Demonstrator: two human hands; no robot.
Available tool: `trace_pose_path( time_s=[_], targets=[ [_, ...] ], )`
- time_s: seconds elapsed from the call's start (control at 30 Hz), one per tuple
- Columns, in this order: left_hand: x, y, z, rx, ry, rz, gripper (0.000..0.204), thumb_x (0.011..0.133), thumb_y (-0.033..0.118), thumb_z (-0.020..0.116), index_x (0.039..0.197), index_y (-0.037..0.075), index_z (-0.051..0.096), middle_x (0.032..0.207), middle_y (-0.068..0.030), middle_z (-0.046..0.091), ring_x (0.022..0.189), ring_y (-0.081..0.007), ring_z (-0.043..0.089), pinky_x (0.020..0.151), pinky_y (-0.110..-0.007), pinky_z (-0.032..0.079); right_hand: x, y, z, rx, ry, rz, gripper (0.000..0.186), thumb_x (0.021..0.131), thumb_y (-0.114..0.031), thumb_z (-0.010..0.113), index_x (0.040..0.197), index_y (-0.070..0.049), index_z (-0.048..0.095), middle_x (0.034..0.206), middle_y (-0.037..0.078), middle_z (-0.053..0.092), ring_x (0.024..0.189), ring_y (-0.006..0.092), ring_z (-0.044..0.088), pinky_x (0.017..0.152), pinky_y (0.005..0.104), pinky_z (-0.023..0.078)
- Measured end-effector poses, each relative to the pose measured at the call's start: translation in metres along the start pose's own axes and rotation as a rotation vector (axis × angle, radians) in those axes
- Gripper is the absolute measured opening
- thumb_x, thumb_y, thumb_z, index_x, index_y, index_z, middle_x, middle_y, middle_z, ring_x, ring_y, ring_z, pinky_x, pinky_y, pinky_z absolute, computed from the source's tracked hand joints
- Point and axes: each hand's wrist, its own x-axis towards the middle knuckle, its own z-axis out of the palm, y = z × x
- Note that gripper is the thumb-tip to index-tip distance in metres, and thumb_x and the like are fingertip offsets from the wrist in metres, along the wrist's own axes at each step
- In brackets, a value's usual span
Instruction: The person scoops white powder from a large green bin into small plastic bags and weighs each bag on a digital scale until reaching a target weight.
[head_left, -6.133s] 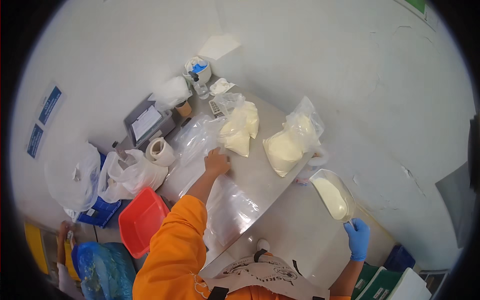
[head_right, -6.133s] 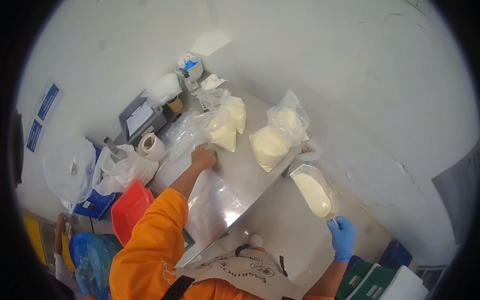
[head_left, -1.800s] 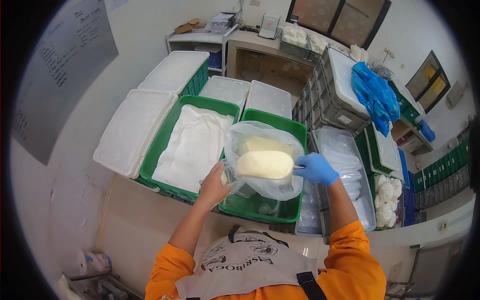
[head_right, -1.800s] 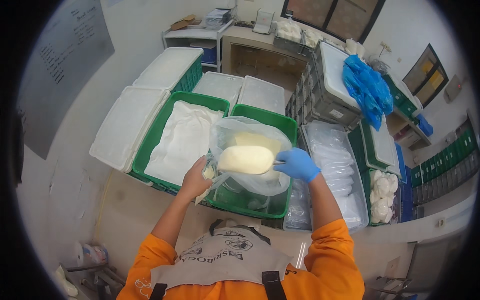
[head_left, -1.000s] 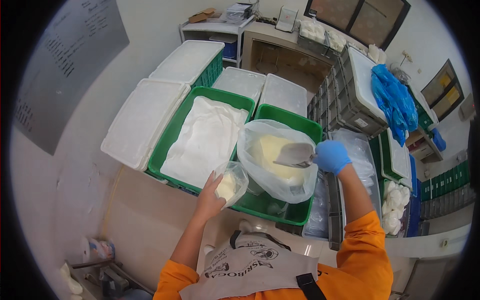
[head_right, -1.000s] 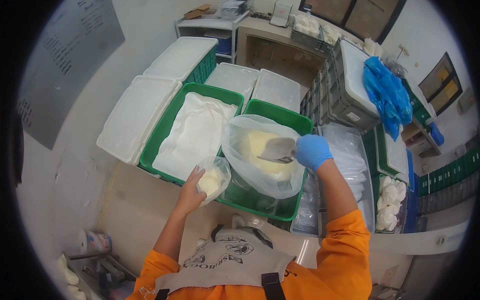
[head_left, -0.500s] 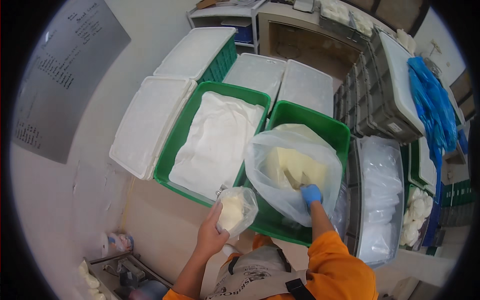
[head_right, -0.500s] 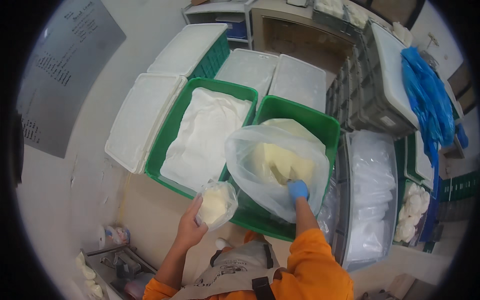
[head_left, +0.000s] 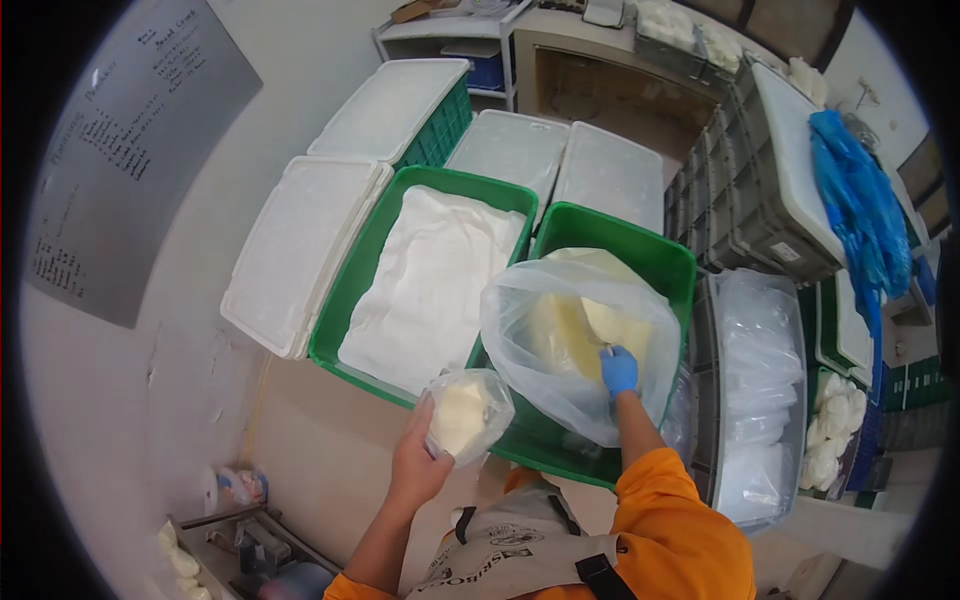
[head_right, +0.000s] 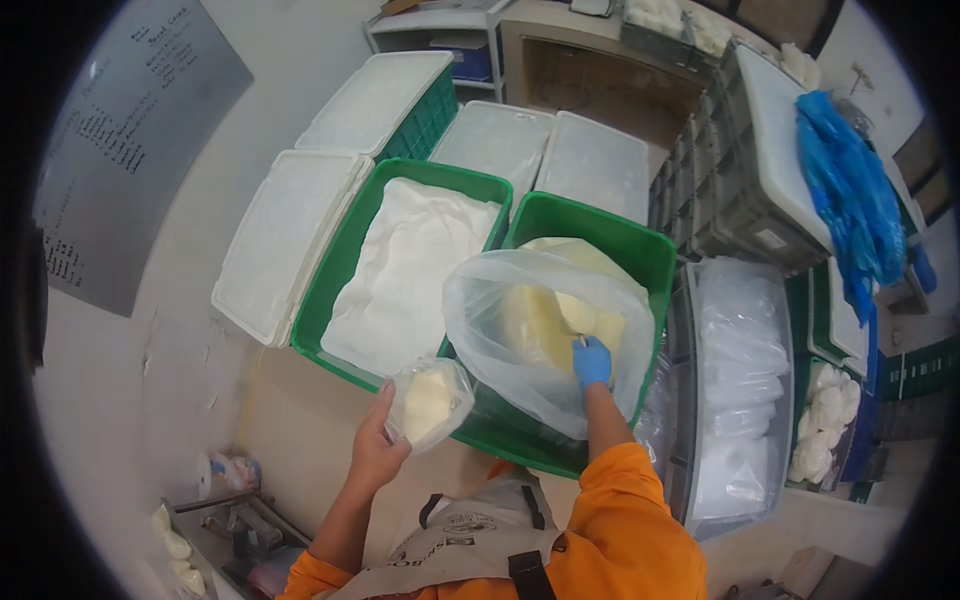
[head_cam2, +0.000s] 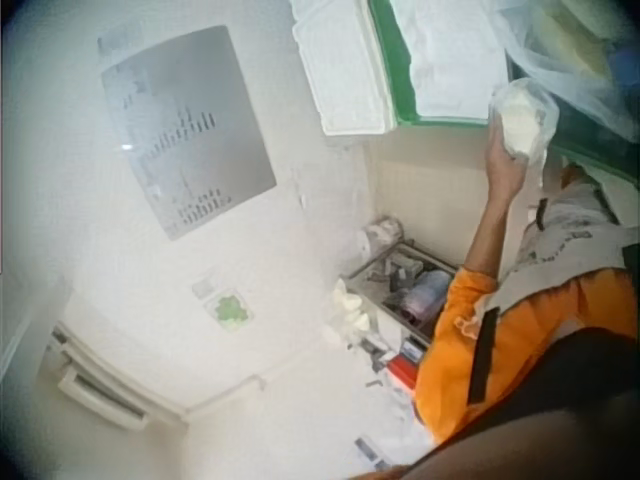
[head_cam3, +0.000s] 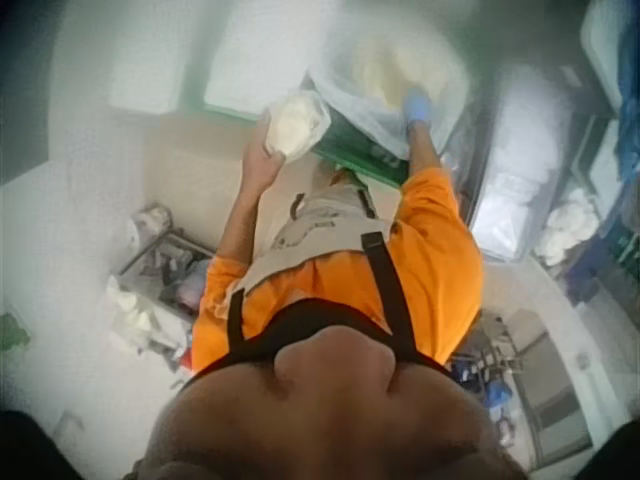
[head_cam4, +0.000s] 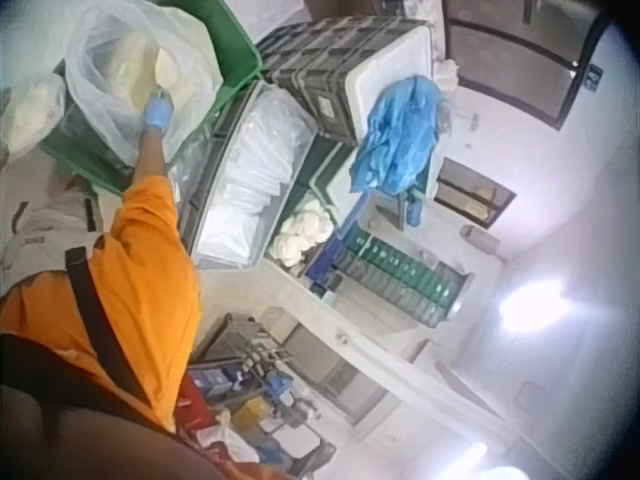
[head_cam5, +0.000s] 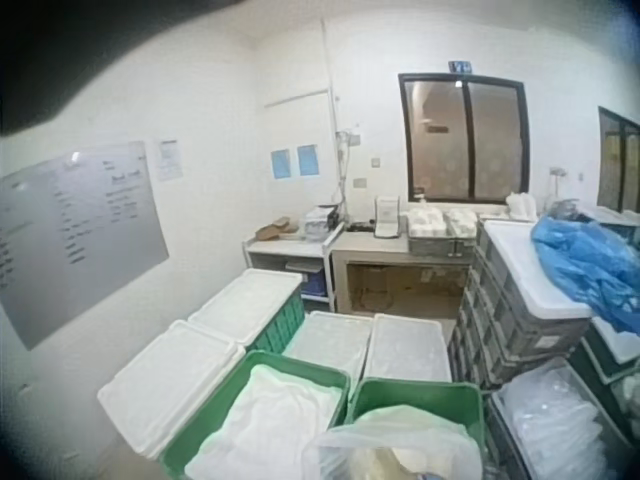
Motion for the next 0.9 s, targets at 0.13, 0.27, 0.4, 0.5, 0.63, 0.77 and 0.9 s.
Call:
trace_pose_path(
  time_s=[0.13, 0.27, 0.4, 0.5, 0.63, 0.77, 0.9],
  targets=[
    [-0.013, -0.002, -0.010, -0.113, 0.025, 0.003, 0.080, 0.071, -0.004, 0.056, 0.147, -0.010, 0.033, 0.154, -0.0282, 0.034, 0.147, -0.0336, 0.030, 0.118, -0.036, 0.025, -0.043, -0.015, -0.036, -0.116, 0.025, -0.018, 0.033, 0.085, -0.036, 0.066, 0.090, -0.003, 0.071, 0.084, 0.023, 0.068, 0.081, 0.0426, 0.066, 0.073, 0.0495, 0.051],
    [-0.047, -0.020, -0.023, -0.259, 0.061, 0.035, 0.083, 0.069, -0.010, 0.052, 0.150, -0.008, 0.031, 0.152, -0.0219, 0.040, 0.135, -0.0262, 0.044, 0.100, -0.030, 0.041, -0.105, -0.019, -0.062, -0.106, 0.153, -0.039, 0.031, 0.084, -0.034, 0.069, 0.090, -0.004, 0.070, 0.083, 0.023, 0.068, 0.079, 0.0420, 0.066, 0.071, 0.0493, 0.051],
    [-0.097, -0.001, -0.051, -0.567, 0.057, -0.068, 0.084, 0.070, -0.013, 0.048, 0.151, -0.006, 0.031, 0.140, -0.0137, 0.053, 0.105, -0.0150, 0.062, 0.070, -0.022, 0.052, -0.149, -0.018, -0.093, -0.059, 0.249, -0.063, 0.030, 0.083, -0.032, 0.071, 0.089, -0.003, 0.070, 0.083, 0.023, 0.069, 0.078, 0.0408, 0.067, 0.070, 0.0480, 0.051],
    [-0.149, -0.020, -0.073, -0.695, 0.139, -0.075, 0.085, 0.071, -0.014, 0.050, 0.152, -0.005, 0.029, 0.127, -0.0111, 0.059, 0.088, -0.0110, 0.061, 0.062, -0.020, 0.049, -0.174, -0.035, -0.122, -0.079, 0.281, -0.111, 0.029, 0.083, -0.030, 0.072, 0.089, -0.003, 0.070, 0.082, 0.022, 0.069, 0.076, 0.0398, 0.067, 0.070, 0.0466, 0.051],
    [-0.227, -0.048, -0.108, -0.776, 0.266, -0.133, 0.088, 0.070, -0.016, 0.049, 0.154, -0.003, 0.028, 0.127, -0.0110, 0.060, 0.085, -0.0099, 0.062, 0.061, -0.020, 0.049, -0.203, -0.061, -0.154, -0.123, 0.358, -0.220, 0.028, 0.082, -0.030, 0.072, 0.087, -0.002, 0.069, 0.081, 0.022, 0.068, 0.075, 0.0385, 0.067, 0.068, 0.0450, 0.051],
    [-0.331, -0.089, -0.159, -0.840, 0.535, -0.178, 0.086, 0.071, -0.015, 0.048, 0.154, -0.002, 0.027, 0.129, -0.0108, 0.061, 0.085, -0.0094, 0.063, 0.061, -0.020, 0.050, -0.246, -0.130, -0.160, -0.186, 0.329, -0.381, 0.027, 0.083, -0.030, 0.072, 0.090, -0.004, 0.071, 0.083, 0.022, 0.068, 0.076, 0.0393, 0.067, 0.068, 0.0435, 0.051],
    [-0.459, -0.107, -0.217, -0.800, 0.957, -0.215, 0.082, 0.072, -0.012, 0.046, 0.152, -0.003, 0.031, 0.130, -0.0108, 0.060, 0.091, -0.0098, 0.064, 0.064, -0.020, 0.050, -0.300, -0.212, -0.126, -0.031, 0.141, -0.720, 0.023, 0.086, -0.023, 0.070, 0.093, -0.001, 0.068, 0.083, 0.023, 0.067, 0.073, 0.0314, 0.067, 0.069, 0.0419, 0.049]
  ],
)
